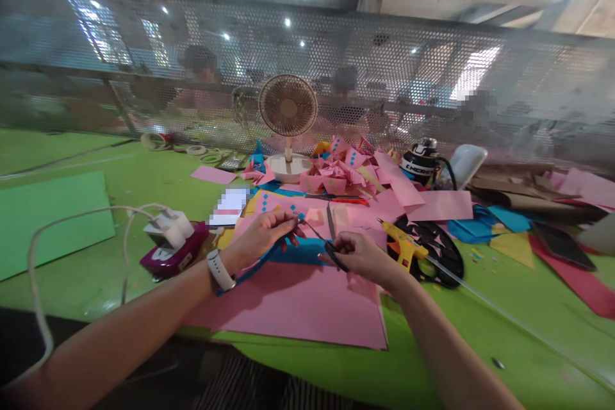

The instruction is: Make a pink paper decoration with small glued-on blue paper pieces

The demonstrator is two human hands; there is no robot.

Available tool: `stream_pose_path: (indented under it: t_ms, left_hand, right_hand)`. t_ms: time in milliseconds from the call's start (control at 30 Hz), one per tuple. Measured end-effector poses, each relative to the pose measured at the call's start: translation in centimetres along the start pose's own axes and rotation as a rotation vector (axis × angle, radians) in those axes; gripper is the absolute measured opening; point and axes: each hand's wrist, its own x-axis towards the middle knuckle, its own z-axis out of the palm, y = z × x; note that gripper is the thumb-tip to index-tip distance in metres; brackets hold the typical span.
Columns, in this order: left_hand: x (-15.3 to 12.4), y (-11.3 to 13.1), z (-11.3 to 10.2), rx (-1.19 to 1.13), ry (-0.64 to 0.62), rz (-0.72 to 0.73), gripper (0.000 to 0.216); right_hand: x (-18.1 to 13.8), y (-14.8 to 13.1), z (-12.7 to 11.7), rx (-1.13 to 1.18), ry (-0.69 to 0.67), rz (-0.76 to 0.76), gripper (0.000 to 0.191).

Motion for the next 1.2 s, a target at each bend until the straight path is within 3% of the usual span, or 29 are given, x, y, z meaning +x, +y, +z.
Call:
stream_pose_path:
  t_ms: [833,1200]
  left_hand:
    - [0.25,-0.31,-0.44,-0.006,-0.046,-0.013,0.025]
    - [0.17,-0.16,-0.52,0.022,-0.06,-0.034,0.027]
  right_hand:
    - [-0.15,-0.13,-0.15,0.004,-0.012,-0.041,0.037]
    - [-0.07,-0.25,-0.22,0.016,0.066,-0.02,0.041]
